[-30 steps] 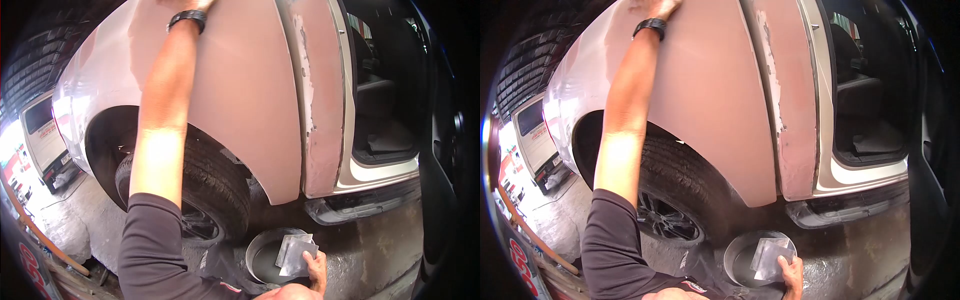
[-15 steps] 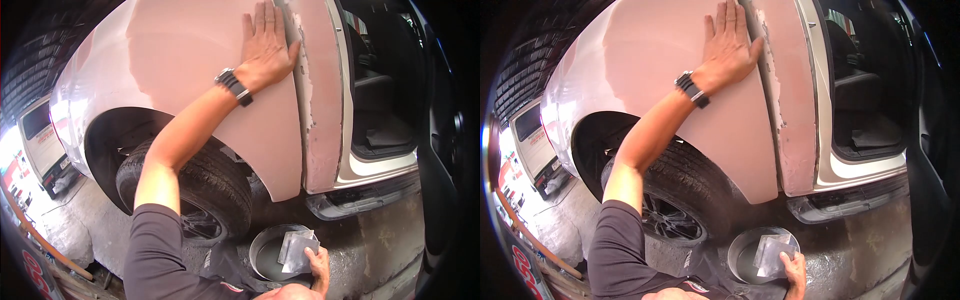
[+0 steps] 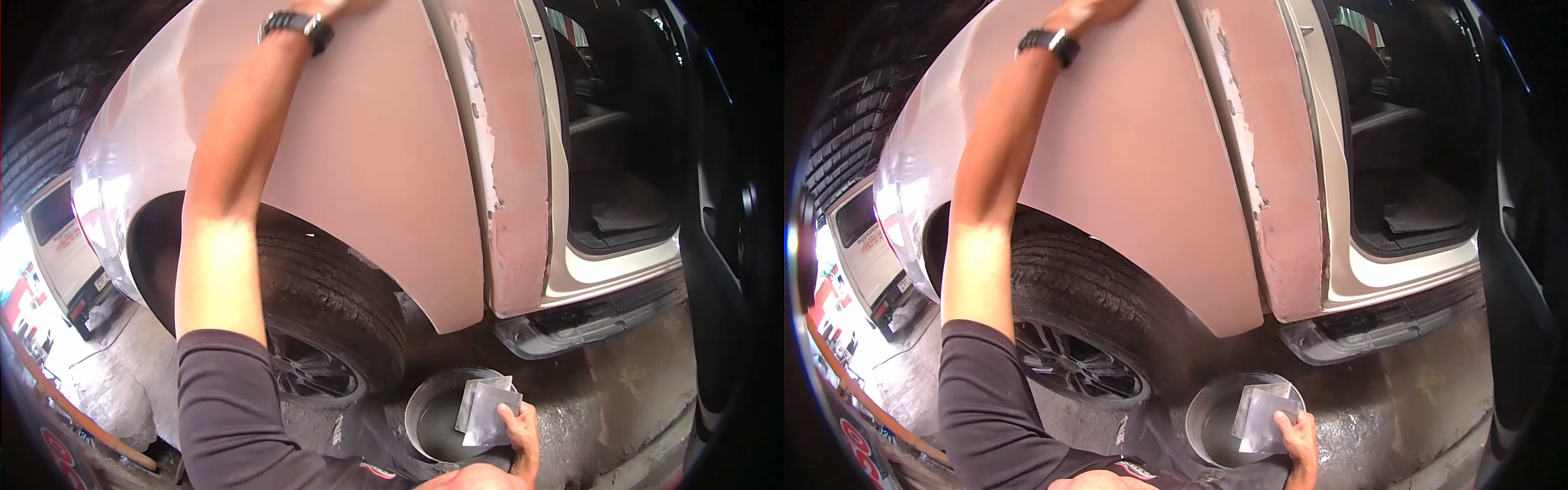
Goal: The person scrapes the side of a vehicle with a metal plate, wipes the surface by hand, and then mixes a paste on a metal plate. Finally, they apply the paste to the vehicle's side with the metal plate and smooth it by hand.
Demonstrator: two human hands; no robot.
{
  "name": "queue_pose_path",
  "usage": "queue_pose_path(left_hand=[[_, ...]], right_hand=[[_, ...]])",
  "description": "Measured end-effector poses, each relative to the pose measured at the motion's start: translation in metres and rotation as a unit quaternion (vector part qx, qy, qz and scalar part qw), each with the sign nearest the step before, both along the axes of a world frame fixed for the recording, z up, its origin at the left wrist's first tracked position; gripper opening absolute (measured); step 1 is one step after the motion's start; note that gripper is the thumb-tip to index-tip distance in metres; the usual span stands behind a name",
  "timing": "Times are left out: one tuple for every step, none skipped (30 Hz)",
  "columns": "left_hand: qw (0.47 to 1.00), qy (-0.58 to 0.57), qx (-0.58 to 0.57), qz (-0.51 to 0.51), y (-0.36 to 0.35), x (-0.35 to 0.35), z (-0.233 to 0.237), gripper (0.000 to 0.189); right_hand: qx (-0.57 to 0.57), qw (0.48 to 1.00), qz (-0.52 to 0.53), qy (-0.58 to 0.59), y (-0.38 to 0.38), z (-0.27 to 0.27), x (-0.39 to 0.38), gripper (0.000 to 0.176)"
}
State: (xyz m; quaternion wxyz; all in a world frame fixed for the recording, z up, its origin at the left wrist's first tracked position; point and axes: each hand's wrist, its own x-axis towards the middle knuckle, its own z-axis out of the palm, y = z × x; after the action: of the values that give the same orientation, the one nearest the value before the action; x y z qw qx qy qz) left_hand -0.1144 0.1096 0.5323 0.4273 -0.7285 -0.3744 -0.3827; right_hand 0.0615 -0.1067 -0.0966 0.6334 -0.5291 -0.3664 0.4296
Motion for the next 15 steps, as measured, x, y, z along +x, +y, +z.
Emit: queue_pose_path(left_hand=[[1.0, 0.014, 0.016, -0.022, 0.009, -0.004, -0.01, 0.089], [0.999, 0.027, 0.017, -0.009, 0.012, -0.005, -0.02, 0.091], [0.999, 0.04, 0.02, 0.003, 0.015, -0.006, -0.029, 0.093], [0.998, 0.052, 0.035, -0.008, 0.016, -0.008, -0.042, 0.094], [0.997, 0.065, 0.048, -0.02, 0.018, -0.01, -0.055, 0.095], [0.995, 0.075, 0.06, 0.033, 0.026, -0.008, -0.064, 0.094], [0.993, 0.087, 0.072, 0.014, 0.025, -0.011, -0.08, 0.094], [0.991, 0.106, 0.087, -0.006, 0.025, -0.014, -0.096, 0.093], [0.987, 0.124, 0.102, -0.026, 0.026, -0.017, -0.112, 0.092], [0.984, 0.134, 0.111, -0.046, 0.029, -0.023, -0.128, 0.095], [0.98, 0.143, 0.119, -0.069, 0.03, -0.028, -0.143, 0.098], [0.975, 0.154, 0.127, -0.096, 0.03, -0.03, -0.154, 0.1], [0.973, 0.161, 0.122, -0.115, 0.027, -0.031, -0.161, 0.097], [0.97, 0.167, 0.117, -0.134, 0.023, -0.034, -0.166, 0.093], [0.967, 0.173, 0.111, -0.153, 0.023, -0.037, -0.168, 0.089]], right_hand=[[-0.005, 1.0, -0.002, 0.002, -0.001, -0.001, 0.0, 0.014], [-0.005, 1.0, -0.002, 0.0, -0.001, -0.005, 0.001, 0.015], [-0.004, 1.0, -0.002, -0.002, 0.0, -0.009, 0.002, 0.015], [-0.003, 1.0, -0.003, -0.004, 0.001, -0.012, 0.003, 0.015], [-0.007, 1.0, -0.001, -0.005, 0.001, -0.012, 0.004, 0.016], [-0.011, 1.0, 0.001, -0.005, 0.0, -0.013, 0.004, 0.016], [-0.015, 1.0, 0.003, -0.006, 0.0, -0.013, 0.004, 0.016], [-0.014, 1.0, 0.004, -0.009, -0.001, -0.013, 0.004, 0.017], [-0.014, 1.0, 0.005, -0.013, -0.001, -0.014, 0.003, 0.017], [-0.013, 1.0, 0.004, -0.017, -0.001, -0.014, 0.003, 0.017], [-0.012, 1.0, 0.01, -0.015, -0.004, -0.008, 0.0, 0.018], [-0.011, 1.0, 0.012, -0.01, -0.006, 0.001, -0.004, 0.019], [-0.012, 1.0, 0.011, -0.005, -0.01, 0.006, -0.007, 0.02], [-0.014, 1.0, 0.012, 0.009, -0.013, 0.005, -0.008, 0.021], [-0.016, 1.0, 0.013, 0.023, -0.015, 0.003, -0.009, 0.023]])
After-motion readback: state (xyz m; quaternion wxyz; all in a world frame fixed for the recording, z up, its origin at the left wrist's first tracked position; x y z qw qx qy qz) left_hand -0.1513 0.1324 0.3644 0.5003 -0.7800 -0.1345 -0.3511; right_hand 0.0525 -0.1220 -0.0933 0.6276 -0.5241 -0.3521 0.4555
